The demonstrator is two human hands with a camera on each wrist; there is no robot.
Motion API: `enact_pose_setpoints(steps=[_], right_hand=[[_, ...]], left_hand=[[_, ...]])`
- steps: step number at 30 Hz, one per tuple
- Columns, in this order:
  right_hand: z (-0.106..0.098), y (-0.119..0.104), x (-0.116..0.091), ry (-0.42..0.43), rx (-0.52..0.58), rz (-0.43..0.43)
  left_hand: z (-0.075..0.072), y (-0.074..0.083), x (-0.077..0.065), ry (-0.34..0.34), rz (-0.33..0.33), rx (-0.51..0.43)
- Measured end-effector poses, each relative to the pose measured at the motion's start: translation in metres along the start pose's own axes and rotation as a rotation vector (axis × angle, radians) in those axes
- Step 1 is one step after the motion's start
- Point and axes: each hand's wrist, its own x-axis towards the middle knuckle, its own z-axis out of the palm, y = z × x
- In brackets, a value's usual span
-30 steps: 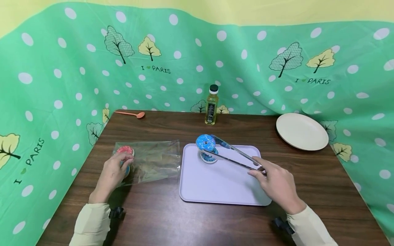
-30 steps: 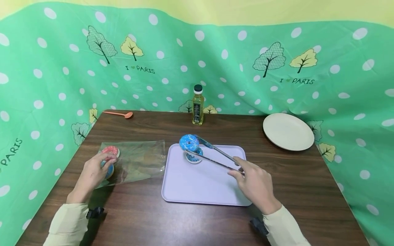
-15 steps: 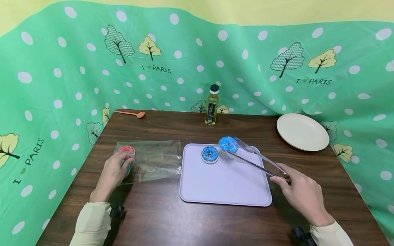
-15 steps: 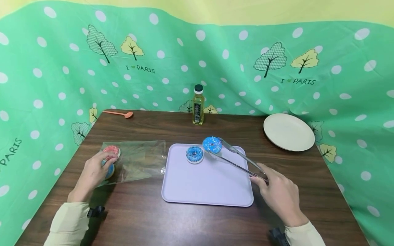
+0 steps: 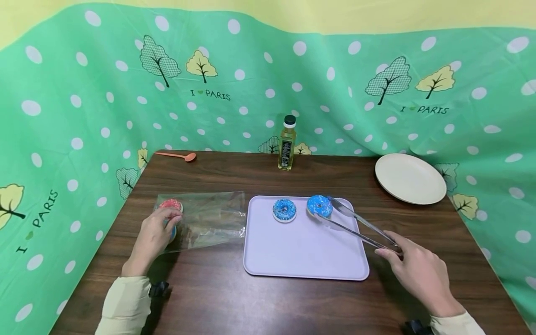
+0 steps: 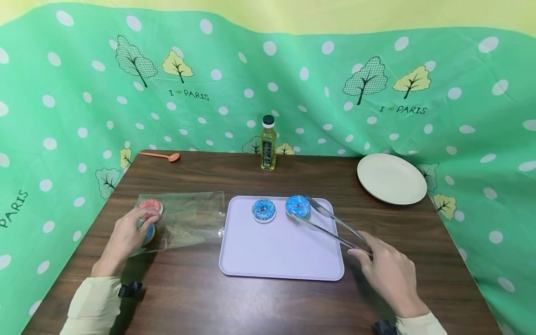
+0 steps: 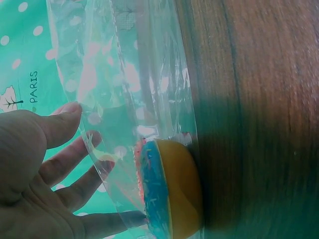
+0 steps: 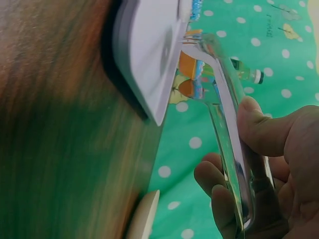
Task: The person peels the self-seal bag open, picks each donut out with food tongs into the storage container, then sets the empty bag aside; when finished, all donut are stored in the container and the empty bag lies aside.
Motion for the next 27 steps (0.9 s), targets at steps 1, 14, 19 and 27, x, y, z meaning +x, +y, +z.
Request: enact_pose_setpoints(steps=[1, 14, 19, 27], right_hand=[[0.0006, 0.0007, -0.0005, 0.000, -0.001, 0.000], [0.0066, 0.0071, -0.0051, -0.003, -0.017, -0.022], [0.0077, 0.0080, -0.0037, -0.011, -0.012, -0.026], [0.0023, 0.0044, -0.0033, -0.008, -0.005, -0.005]], left_hand=[[0.0000, -0.0002, -0.0002, 0.000, 0.000, 0.001], [0.0019, -0.0020, -0.0011, 0.030, 0.051, 0.001], [0.0024, -0.0027, -0.0014, 0.036, 0.056, 0.005], [0.0010, -0.0014, -0.0021, 0.015, 0.036, -0.003]])
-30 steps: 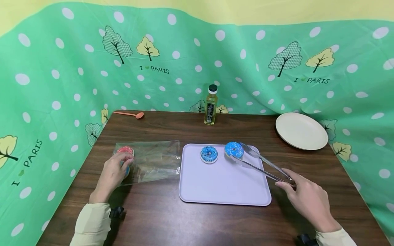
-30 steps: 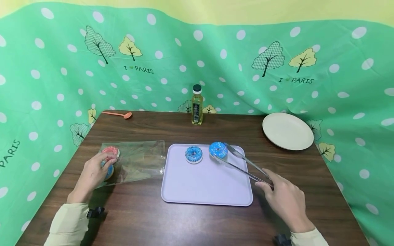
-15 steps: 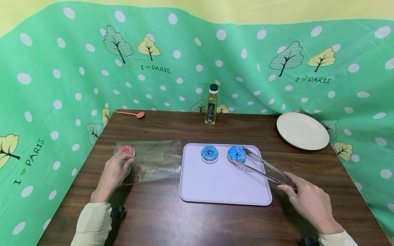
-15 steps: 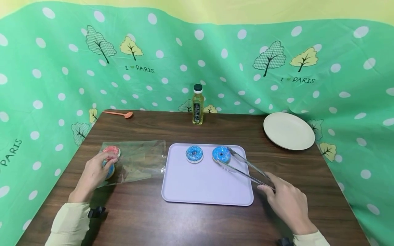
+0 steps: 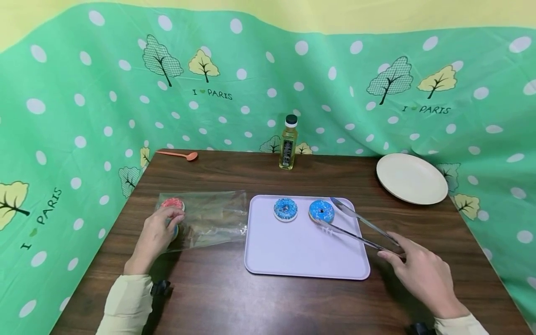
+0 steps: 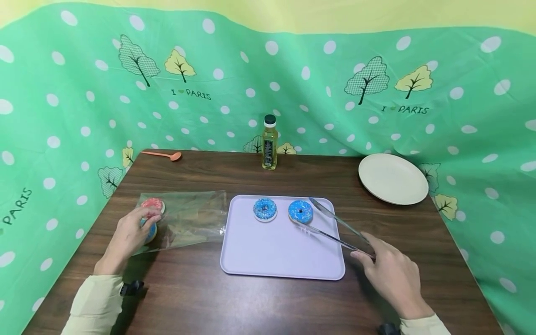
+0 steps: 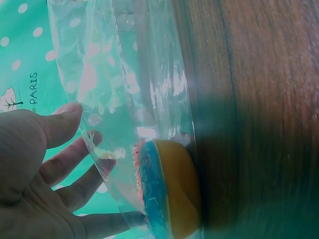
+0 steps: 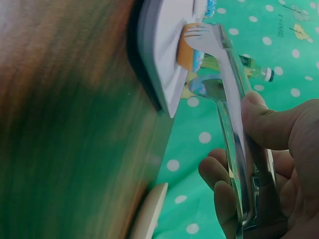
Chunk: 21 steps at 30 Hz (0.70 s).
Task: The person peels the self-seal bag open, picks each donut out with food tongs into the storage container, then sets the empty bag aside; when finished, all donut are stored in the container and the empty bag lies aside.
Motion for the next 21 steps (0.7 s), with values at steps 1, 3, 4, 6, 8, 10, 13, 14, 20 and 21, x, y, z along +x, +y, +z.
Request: enact_pose_setpoints(steps=[1, 3, 4, 6, 8, 10, 13, 14, 20, 21], right_hand=[[-0.001, -0.001, 0.001, 0.001, 0.003, 0.001], [-0.002, -0.003, 0.002, 0.007, 0.010, -0.005], [-0.001, -0.005, 0.003, 0.013, 0.014, -0.010], [0.000, -0.010, 0.007, 0.018, 0.026, -0.025], [0.003, -0.016, 0.010, 0.031, 0.041, -0.051], [0.007, -0.023, 0.015, 0.047, 0.057, -0.085], [0.014, -0.036, 0.024, 0.055, 0.085, -0.140], [0.017, -0.041, 0.027, 0.055, 0.093, -0.158], [0.031, -0.065, 0.046, 0.025, 0.134, -0.251], [0.033, -0.069, 0.048, 0.023, 0.138, -0.263]], left_hand=[[0.000, 0.000, 0.000, -0.001, -0.006, -0.001], [-0.002, 0.001, -0.001, -0.004, -0.016, -0.003], [-0.002, 0.001, -0.001, -0.005, -0.023, -0.005], [-0.003, 0.001, -0.001, -0.004, -0.032, -0.006], [-0.003, 0.001, 0.000, 0.000, -0.033, -0.008], [-0.002, 0.000, 0.000, 0.004, -0.025, -0.009], [-0.001, 0.000, 0.000, 0.012, -0.013, -0.010], [-0.001, 0.000, 0.000, 0.013, -0.009, -0.011], [0.000, -0.001, -0.002, -0.009, -0.011, -0.016], [0.000, -0.001, -0.003, -0.012, -0.012, -0.018]])
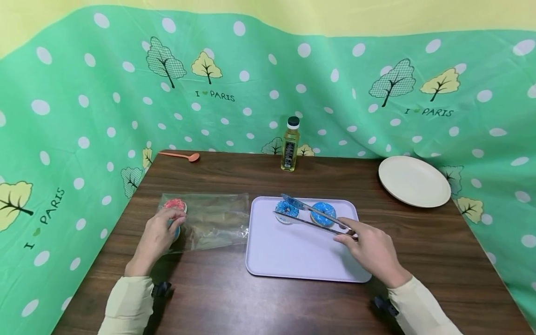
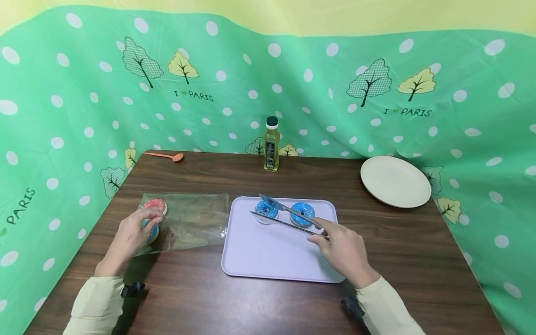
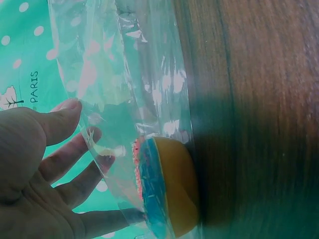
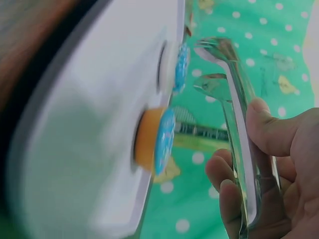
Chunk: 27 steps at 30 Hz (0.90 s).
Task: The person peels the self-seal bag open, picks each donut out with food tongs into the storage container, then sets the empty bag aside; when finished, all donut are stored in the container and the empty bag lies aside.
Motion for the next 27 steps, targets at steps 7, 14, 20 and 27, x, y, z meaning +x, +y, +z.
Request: enact_pose_setpoints(steps=[7, 14, 20, 27], right_hand=[[0.018, -0.015, 0.015, -0.020, 0.022, -0.068], [0.026, -0.031, 0.024, -0.016, 0.036, -0.107], [0.028, -0.040, 0.028, -0.024, 0.039, -0.120], [0.039, -0.052, 0.037, -0.078, 0.028, -0.151]], left_hand=[[0.001, 0.000, 0.000, 0.013, 0.012, 0.004], [0.000, 0.000, -0.001, 0.017, 0.005, 0.005], [-0.001, 0.000, 0.000, 0.020, 0.007, 0.005], [-0.002, 0.002, 0.000, 0.008, -0.010, 0.003]])
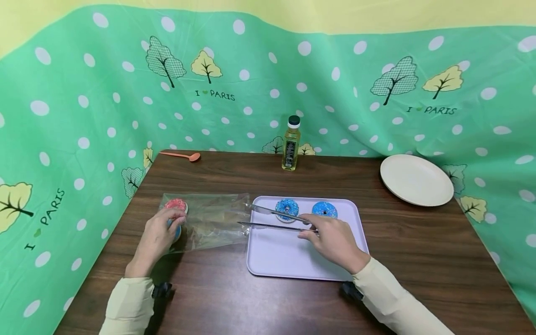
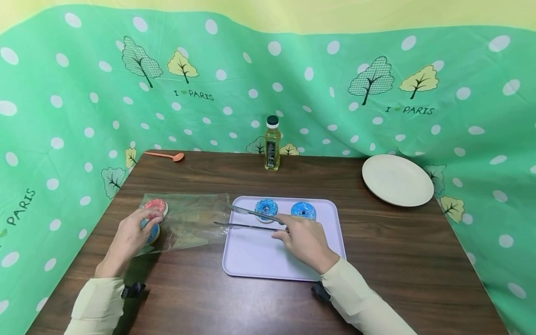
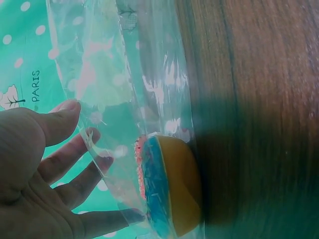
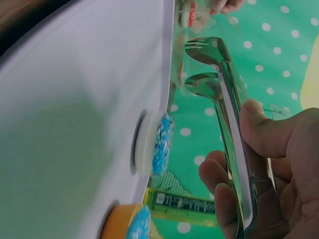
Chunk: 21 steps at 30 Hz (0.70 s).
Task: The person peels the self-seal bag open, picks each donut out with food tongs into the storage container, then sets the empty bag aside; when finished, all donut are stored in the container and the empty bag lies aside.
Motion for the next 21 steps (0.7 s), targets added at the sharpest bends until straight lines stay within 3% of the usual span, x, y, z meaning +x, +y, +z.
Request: enact_pose_setpoints(steps=[8, 21], right_hand=[[0.017, -0.014, 0.016, -0.059, 0.023, -0.047], [0.042, -0.028, 0.033, -0.070, 0.074, -0.125]], left_hand=[[0.000, 0.000, -0.001, -0.002, -0.014, 0.000], [-0.001, 0.001, 0.000, -0.007, -0.018, -0.009]])
